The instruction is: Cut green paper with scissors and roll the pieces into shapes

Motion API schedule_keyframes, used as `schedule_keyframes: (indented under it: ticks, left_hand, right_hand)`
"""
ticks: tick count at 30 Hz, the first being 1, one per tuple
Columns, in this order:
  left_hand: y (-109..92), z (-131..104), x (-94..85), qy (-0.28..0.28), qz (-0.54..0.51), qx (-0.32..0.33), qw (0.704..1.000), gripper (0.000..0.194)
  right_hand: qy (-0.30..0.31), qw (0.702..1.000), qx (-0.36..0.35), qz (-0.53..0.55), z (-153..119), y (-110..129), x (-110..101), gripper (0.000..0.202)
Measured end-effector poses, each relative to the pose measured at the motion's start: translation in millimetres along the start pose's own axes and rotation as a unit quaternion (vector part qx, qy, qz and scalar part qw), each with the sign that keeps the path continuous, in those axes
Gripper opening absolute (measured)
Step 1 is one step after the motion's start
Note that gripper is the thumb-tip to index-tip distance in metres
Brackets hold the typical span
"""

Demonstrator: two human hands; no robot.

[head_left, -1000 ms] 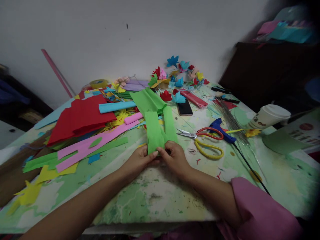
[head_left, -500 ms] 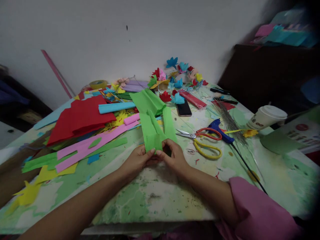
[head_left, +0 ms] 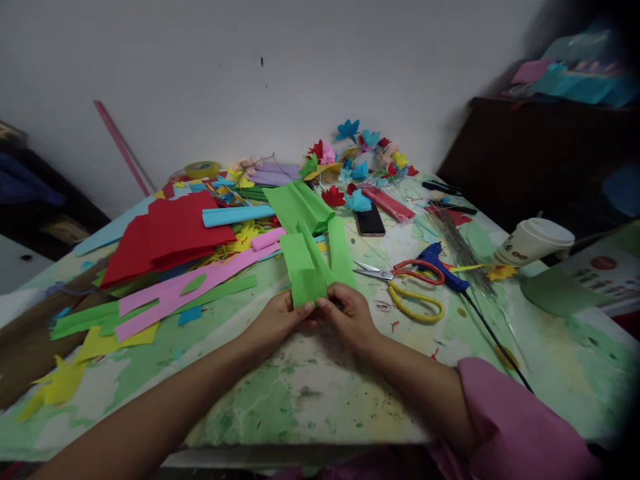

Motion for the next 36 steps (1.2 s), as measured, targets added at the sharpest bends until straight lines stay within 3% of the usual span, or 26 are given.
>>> schedule_keyframes:
  ticks: [8, 19, 24, 27, 29, 32, 36]
  left_hand:
    - [-0.4, 2.1, -4.0, -0.019, 0.052, 0.008, 0.998, 0.028]
    - [-0.1, 3.1, -3.8, 0.018, 0.053, 0.013, 0.998, 0.028]
    - [-1.8, 1.4, -2.5, 0.010, 0.075, 0.023, 0.997, 0.023]
    - [-4.2, -0.1, 0.1, 0.000, 0.067, 0.016, 0.998, 0.023]
    - [-5.2, -0.5, 1.6, -0.004, 0.064, 0.012, 0.998, 0.023]
    - [-5.3, -0.1, 2.3, -0.011, 0.071, 0.007, 0.997, 0.024]
    - [-4.4, 0.9, 0.8, -0.010, 0.088, -0.005, 0.996, 0.025]
  right_hand:
    - [0.021, 0.999, -0.026, -0.024, 1.0, 1.0, -1.1, 0.027]
    - [-0.003, 0.999, 0.006, -0.051, 0.8, -0.6, -0.8, 0.025]
    - [0.003, 1.000, 0.004, -0.025, -1.8, -0.3, 0.5, 0.022]
    - [0.010, 0.999, 0.020, 0.024, -2.9, -1.9, 2.7, 0.010]
    - [0.012, 0.996, 0.037, 0.084, -2.9, -3.2, 3.8, 0.017]
    - [-0.011, 0.988, 0.065, 0.142, -2.0, -4.5, 3.1, 0.026]
    - [-0.053, 0.985, 0.091, 0.140, -0.5, -5.1, 0.0, 0.020]
Point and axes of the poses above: each hand's wrist, its own z-axis towards the middle knuckle, its own x-axis out of the palm, y = z × x, the point moved 1 cm from there along z, towards the middle knuckle, and after that the axes turned 14 degrees about -z, right-handed, at the moved point
